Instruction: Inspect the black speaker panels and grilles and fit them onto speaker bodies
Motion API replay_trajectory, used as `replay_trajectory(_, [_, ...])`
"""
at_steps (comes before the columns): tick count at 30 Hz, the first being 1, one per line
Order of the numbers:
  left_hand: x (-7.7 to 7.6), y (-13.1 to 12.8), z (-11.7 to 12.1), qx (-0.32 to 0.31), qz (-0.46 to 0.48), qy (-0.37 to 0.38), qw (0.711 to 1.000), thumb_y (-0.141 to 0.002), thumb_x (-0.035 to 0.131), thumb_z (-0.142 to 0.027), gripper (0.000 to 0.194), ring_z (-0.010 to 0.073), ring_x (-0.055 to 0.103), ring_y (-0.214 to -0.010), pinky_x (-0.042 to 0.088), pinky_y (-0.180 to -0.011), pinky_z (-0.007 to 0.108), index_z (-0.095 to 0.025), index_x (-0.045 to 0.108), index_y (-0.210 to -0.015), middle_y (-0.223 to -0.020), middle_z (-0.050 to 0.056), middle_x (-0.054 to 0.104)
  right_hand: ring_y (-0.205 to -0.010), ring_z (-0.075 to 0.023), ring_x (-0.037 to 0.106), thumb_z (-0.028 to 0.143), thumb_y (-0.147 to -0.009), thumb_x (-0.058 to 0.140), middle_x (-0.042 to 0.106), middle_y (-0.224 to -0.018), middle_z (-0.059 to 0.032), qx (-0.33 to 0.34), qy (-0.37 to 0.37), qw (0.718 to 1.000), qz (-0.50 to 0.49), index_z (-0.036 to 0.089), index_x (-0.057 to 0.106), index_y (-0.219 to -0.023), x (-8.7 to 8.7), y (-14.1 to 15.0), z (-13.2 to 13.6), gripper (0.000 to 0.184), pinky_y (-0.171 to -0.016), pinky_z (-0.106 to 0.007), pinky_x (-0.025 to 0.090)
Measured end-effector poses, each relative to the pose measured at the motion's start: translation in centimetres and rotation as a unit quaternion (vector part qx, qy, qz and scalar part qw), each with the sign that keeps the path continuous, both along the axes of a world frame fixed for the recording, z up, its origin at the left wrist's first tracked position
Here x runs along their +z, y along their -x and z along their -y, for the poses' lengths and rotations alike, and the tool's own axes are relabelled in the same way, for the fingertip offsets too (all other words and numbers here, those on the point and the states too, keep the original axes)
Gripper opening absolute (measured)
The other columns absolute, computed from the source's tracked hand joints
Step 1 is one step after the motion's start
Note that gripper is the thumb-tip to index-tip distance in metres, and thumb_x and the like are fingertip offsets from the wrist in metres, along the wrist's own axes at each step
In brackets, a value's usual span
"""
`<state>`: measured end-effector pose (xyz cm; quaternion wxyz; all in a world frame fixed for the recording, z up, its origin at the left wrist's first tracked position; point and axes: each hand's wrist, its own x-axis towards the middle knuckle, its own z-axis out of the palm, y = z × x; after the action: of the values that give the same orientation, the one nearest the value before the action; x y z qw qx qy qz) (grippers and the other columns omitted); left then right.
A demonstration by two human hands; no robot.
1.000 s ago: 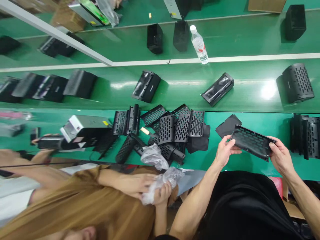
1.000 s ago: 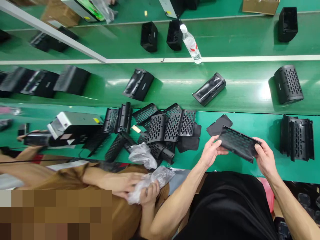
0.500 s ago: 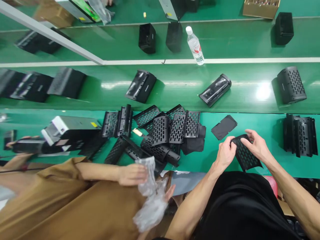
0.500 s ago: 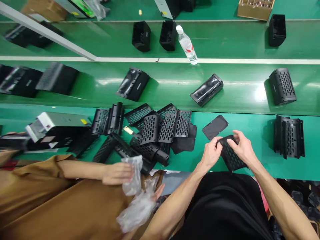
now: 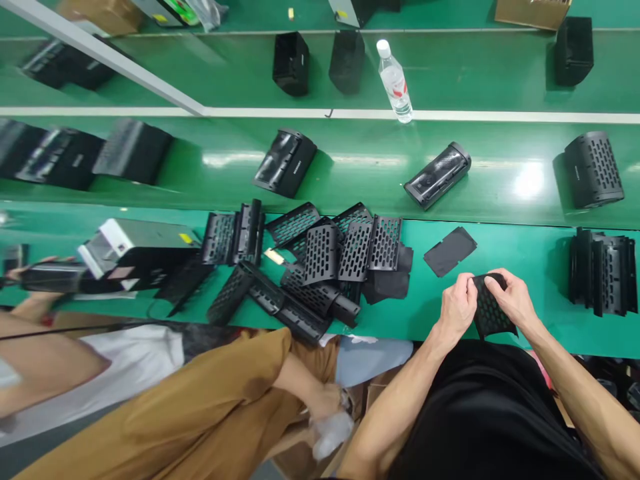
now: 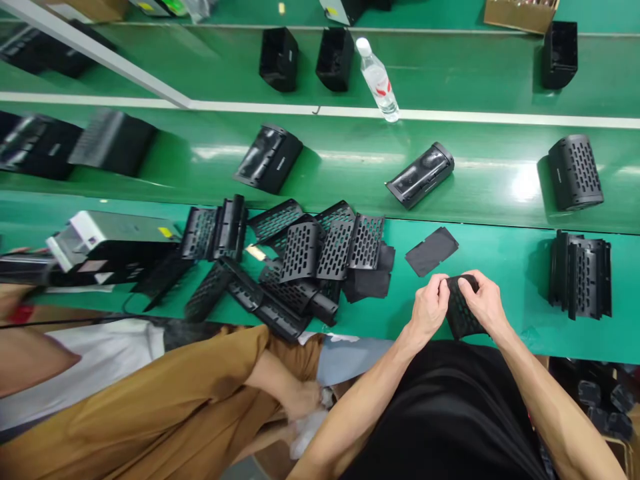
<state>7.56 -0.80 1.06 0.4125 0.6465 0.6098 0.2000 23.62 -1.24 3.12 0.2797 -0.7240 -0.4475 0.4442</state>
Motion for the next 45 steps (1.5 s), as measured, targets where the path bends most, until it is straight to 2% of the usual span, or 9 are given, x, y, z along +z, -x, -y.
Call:
replay_trajectory(12, [-1.3, -0.2, 0.3, -0.047, -0.008, -0.017, 0.999, -0.103, 0.049, -0.022, 0.025, 0.0227, 0.079, -0.088, 0.061, -0.081, 0.031, -0.021, 0.066, -0.122, -0.096, 0.008, 0.080, -0.073, -0.0243, 0.062, 0.076, -0.083, 0.067, 0.074, -0.075, -0.0047, -0.063, 0.014, 0.998, 0.006, 0.021, 0.077, -0.082, -0.2, 0.1, 0.6, 0.057, -0.072, -0.035, 0.048])
replay_trajectory(23, [0.4, -0.5, -0.6, -0.021, 0.020, 0.039, 0.999, -0.107, 0.045, -0.030, 0.025, 0.0211, 0.076, -0.087, 0.055, -0.083, 0.029, -0.025, 0.069, -0.111, -0.093, 0.006, 0.078, -0.073, -0.0243, 0.063, 0.070, -0.082, 0.070, 0.074, -0.075, -0.0044, -0.065, 0.028, 0.997, -0.018, 0.021, 0.077, -0.082, -0.9, -0.4, 0.1, 0.050, -0.070, -0.034, 0.049])
replay_trajectory(27, [0.1, -0.5, -0.9, -0.013, 0.026, 0.050, 0.998, -0.107, 0.045, -0.028, 0.025, 0.0207, 0.075, -0.085, 0.054, -0.081, 0.028, -0.025, 0.070, -0.109, -0.091, 0.005, 0.077, -0.072, -0.0247, 0.065, 0.073, -0.084, 0.066, 0.076, -0.077, -0.0062, -0.044, 0.033, 0.998, -0.030, 0.020, 0.077, -0.082, -1.2, -0.7, 0.0, 0.054, -0.068, -0.034, 0.051])
replay_trajectory(31, [0.3, -0.3, -1.5, -0.001, 0.038, 0.060, 0.997, -0.107, 0.044, -0.030, 0.026, 0.0194, 0.074, -0.084, 0.053, -0.082, 0.028, -0.024, 0.070, -0.104, -0.089, 0.004, 0.076, -0.090, -0.0282, 0.072, 0.067, -0.089, 0.063, 0.082, -0.098, -0.0080, -0.005, 0.019, 0.999, -0.029, 0.020, 0.079, -0.099, -1.0, -1.3, -0.3, 0.050, -0.085, -0.037, 0.055])
replay_trajectory(35, [0.6, 0.0, -2.0, 0.017, 0.074, 0.079, 0.994, -0.107, 0.046, -0.041, 0.029, 0.0183, 0.072, -0.080, 0.053, -0.079, 0.028, -0.022, 0.069, -0.107, -0.084, 0.002, 0.074, -0.080, -0.0276, 0.069, 0.060, -0.093, 0.057, 0.079, -0.084, -0.0051, 0.005, 0.021, 1.000, 0.016, 0.022, 0.077, -0.091, -0.9, -2.0, -0.6, 0.043, -0.079, -0.038, 0.052])
replay_trajectory(37, [0.5, 0.3, -1.9, 0.037, 0.135, 0.129, 0.982, -0.105, 0.049, -0.050, 0.035, 0.0174, 0.069, -0.068, 0.054, -0.070, 0.028, -0.022, 0.065, -0.119, -0.080, 0.000, 0.072, -0.071, -0.0251, 0.065, 0.060, -0.094, 0.055, 0.075, -0.074, -0.0027, 0.003, 0.026, 0.999, 0.035, 0.022, 0.074, -0.084, -0.9, -2.3, -0.7, 0.044, -0.072, -0.036, 0.050])
replay_trajectory(40, [0.1, 0.9, -1.2, 0.050, 0.255, 0.255, 0.931, -0.100, 0.052, -0.061, 0.052, 0.0175, 0.066, -0.057, 0.055, -0.054, 0.028, -0.021, 0.055, -0.131, -0.076, -0.002, 0.068, -0.069, -0.0242, 0.063, 0.059, -0.096, 0.053, 0.073, -0.071, -0.0019, -0.004, 0.029, 0.998, 0.051, 0.022, 0.073, -0.084, -0.8, -2.5, -1.1, 0.043, -0.069, -0.035, 0.048])
replay_trajectory(42, [-0.1, 1.2, -0.7, 0.042, 0.310, 0.308, 0.898, -0.095, 0.058, -0.064, 0.057, 0.0198, 0.070, -0.066, 0.058, -0.053, 0.029, -0.020, 0.055, -0.131, -0.082, 0.001, 0.069, -0.076, -0.0260, 0.067, 0.058, -0.095, 0.055, 0.077, -0.079, -0.0035, -0.004, 0.028, 0.998, 0.050, 0.022, 0.075, -0.092, -0.7, -2.4, -1.4, 0.041, -0.075, -0.037, 0.051])
replay_trajectory(45, [-0.1, 1.5, -0.3, 0.041, 0.321, 0.318, 0.891, -0.093, 0.061, -0.063, 0.056, 0.0200, 0.071, -0.073, 0.061, -0.055, 0.029, -0.020, 0.060, -0.127, -0.093, 0.005, 0.072, -0.089, -0.0286, 0.073, 0.059, -0.093, 0.060, 0.082, -0.096, -0.0071, 0.001, 0.029, 0.999, 0.030, 0.021, 0.077, -0.108, -0.6, -2.1, -1.7, 0.044, -0.084, -0.040, 0.056])
